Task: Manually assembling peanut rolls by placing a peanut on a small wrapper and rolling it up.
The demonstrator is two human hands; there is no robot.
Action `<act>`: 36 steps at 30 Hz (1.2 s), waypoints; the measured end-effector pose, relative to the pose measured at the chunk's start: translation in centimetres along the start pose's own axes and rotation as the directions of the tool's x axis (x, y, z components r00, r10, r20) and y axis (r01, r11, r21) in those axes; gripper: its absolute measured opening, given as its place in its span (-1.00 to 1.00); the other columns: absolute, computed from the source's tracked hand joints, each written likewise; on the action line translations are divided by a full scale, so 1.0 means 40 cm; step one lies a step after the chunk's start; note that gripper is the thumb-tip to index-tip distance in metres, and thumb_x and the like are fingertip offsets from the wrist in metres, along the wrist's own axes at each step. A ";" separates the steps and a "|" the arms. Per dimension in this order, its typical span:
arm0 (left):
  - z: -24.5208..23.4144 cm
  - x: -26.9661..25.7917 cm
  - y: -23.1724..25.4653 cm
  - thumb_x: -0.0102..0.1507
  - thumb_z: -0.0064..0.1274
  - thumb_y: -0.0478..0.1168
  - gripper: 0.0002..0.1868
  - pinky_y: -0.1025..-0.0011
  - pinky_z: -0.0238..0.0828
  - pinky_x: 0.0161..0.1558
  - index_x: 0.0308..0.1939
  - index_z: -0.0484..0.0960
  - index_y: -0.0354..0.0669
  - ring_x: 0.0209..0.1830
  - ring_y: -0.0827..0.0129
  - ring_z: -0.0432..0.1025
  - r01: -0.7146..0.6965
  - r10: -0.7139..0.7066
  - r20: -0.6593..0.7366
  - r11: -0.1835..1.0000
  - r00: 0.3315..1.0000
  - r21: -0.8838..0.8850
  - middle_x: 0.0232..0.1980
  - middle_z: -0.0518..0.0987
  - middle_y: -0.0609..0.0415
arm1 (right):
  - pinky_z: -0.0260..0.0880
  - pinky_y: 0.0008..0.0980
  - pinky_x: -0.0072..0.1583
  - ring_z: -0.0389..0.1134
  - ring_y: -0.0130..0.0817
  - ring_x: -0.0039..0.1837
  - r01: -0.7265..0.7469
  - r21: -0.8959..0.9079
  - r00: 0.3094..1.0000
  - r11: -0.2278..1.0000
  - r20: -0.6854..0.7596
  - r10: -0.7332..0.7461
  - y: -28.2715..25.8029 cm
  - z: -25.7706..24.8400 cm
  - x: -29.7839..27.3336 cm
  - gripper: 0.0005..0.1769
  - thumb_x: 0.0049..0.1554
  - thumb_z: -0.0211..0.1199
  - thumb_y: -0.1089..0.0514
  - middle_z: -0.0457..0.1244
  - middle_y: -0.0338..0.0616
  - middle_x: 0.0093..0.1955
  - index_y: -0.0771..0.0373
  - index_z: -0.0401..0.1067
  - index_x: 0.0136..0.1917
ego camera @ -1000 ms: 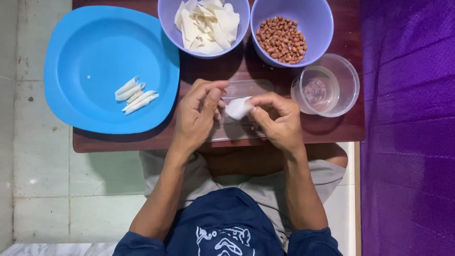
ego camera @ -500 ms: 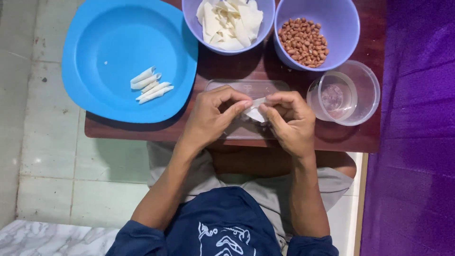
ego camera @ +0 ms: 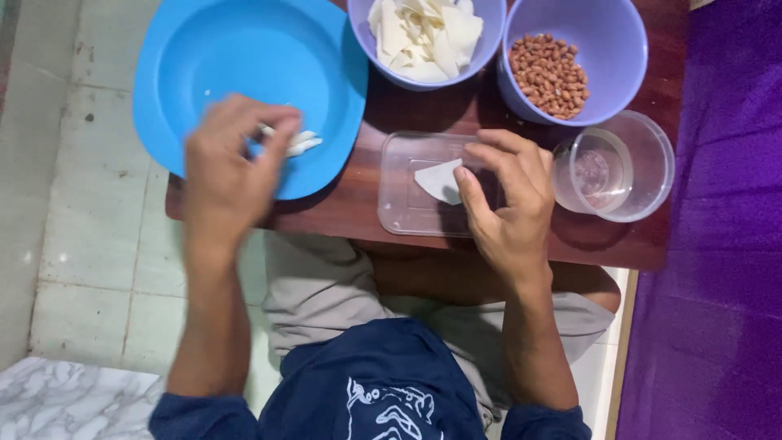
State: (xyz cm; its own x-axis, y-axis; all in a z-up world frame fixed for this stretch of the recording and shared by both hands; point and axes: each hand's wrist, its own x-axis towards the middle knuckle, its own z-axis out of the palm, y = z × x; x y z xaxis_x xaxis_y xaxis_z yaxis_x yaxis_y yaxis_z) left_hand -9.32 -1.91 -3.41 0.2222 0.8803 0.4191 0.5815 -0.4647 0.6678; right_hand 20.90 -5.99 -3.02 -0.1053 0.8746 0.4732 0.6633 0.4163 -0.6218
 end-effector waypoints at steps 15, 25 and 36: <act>-0.028 0.024 -0.122 0.24 0.33 -0.14 -0.83 0.29 0.34 -0.16 -0.15 0.84 -0.09 -0.24 0.26 0.30 0.242 -0.263 0.057 0.939 0.963 0.245 -0.25 0.54 0.10 | 0.31 -0.24 0.24 0.26 -0.14 0.21 0.063 0.193 0.963 0.979 0.246 -0.110 -0.173 0.179 0.107 -0.77 0.14 0.38 0.34 0.32 0.02 0.21 0.29 0.54 0.09; -0.044 0.034 -0.122 0.28 0.32 -0.25 -0.89 0.31 0.34 -0.20 -0.20 0.79 -0.22 -0.31 0.27 0.31 0.191 -0.192 -0.011 0.968 0.981 0.165 -0.27 0.58 0.06 | 0.32 -0.27 0.21 0.26 -0.17 0.19 0.018 0.181 0.962 0.983 0.264 -0.066 -0.164 0.182 0.102 -0.80 0.15 0.36 0.33 0.33 0.03 0.20 0.31 0.55 0.08; 0.001 0.077 0.107 0.31 0.18 -0.30 -0.90 0.44 0.18 -0.25 -0.19 0.72 -0.27 -0.34 0.38 0.23 0.113 -0.068 0.165 0.953 0.984 -0.280 -0.36 0.48 0.11 | 0.49 -0.48 0.08 0.45 -0.31 0.11 -0.531 0.720 0.845 0.446 0.415 0.337 -0.057 0.139 0.024 -0.54 0.26 0.21 0.34 0.34 0.06 0.21 0.36 0.29 0.41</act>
State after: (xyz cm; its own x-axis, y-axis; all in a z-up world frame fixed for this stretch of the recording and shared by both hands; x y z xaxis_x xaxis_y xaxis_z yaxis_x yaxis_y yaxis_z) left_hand -6.11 -1.19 0.72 0.3084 0.9135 0.2654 0.3603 -0.3703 0.8562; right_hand 15.16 -4.72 -4.60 -0.1725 0.9826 -0.0687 -0.1815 -0.1002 -0.9783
